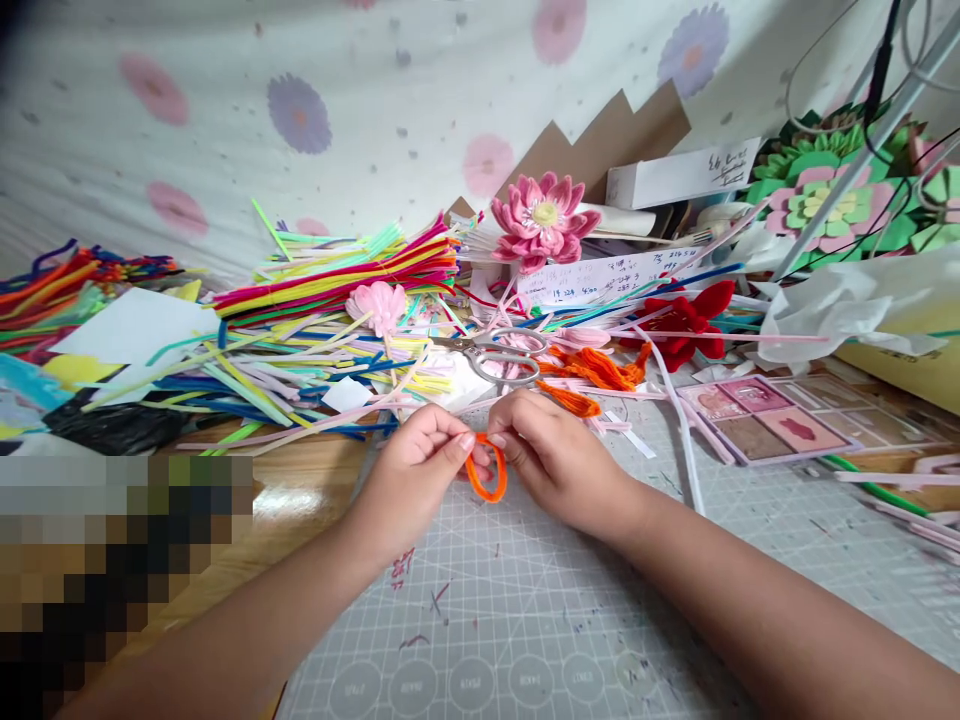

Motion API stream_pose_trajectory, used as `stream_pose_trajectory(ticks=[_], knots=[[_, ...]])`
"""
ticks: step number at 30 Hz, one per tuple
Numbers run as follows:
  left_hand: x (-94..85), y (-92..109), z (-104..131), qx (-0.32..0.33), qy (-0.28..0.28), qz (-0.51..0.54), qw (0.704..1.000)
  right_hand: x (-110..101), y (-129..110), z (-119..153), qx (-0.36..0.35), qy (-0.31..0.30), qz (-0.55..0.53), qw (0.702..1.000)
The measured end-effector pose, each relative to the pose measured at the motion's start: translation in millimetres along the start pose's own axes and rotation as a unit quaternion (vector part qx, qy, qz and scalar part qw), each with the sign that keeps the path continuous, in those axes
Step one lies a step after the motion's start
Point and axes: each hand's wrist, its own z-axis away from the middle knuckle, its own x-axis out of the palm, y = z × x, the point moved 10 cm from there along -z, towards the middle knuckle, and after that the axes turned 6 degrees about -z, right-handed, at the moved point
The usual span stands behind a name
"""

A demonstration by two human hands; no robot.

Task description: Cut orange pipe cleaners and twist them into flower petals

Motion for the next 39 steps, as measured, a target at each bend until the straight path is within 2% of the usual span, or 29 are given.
stream_pose_trajectory(ticks=[5, 8, 13, 18, 24, 28, 31, 35, 39], knots=[[-1.6, 5.1, 0.2, 0.036, 0.058, -0.064, 0.996, -6.4, 1.3, 0.6, 0.006, 0.039, 0.029, 0.999], [-5.6, 9.4, 1.8, 0.061, 0.090, -0.101, 0.989, -3.1, -5.5, 0.0, -0.022, 0.030, 0.065, 0.997], [-15.5, 10.4, 0.7, 0.073, 0.116, -0.098, 0.986, 3.3, -12.4, -0.9, -0.044, 0.016, 0.112, 0.993], [-17.3, 13.5, -1.8, 0.093, 0.106, -0.085, 0.986, 3.8, -13.7, -0.8, -0.043, -0.002, 0.064, 0.997], [-11.7, 19.6, 4.1, 0.123, 0.077, -0.088, 0.985, -6.1, 2.6, -0.1, 0.050, 0.000, -0.064, 0.997], [-5.7, 27.6, 10.7, 0.155, 0.052, -0.123, 0.979, -7.1, 15.7, 3.0, 0.104, 0.024, -0.191, 0.976], [-2.1, 36.4, 16.9, 0.187, 0.042, -0.184, 0.964, -0.5, 21.1, 6.0, 0.130, 0.013, -0.266, 0.955], [0.3, 39.5, 20.0, 0.202, 0.036, -0.237, 0.950, 6.1, 19.5, 8.2, 0.112, -0.035, -0.245, 0.962], [7.4, 39.8, 20.0, 0.216, 0.019, -0.263, 0.940, 2.4, 17.0, 9.5, 0.079, -0.051, -0.153, 0.984]])
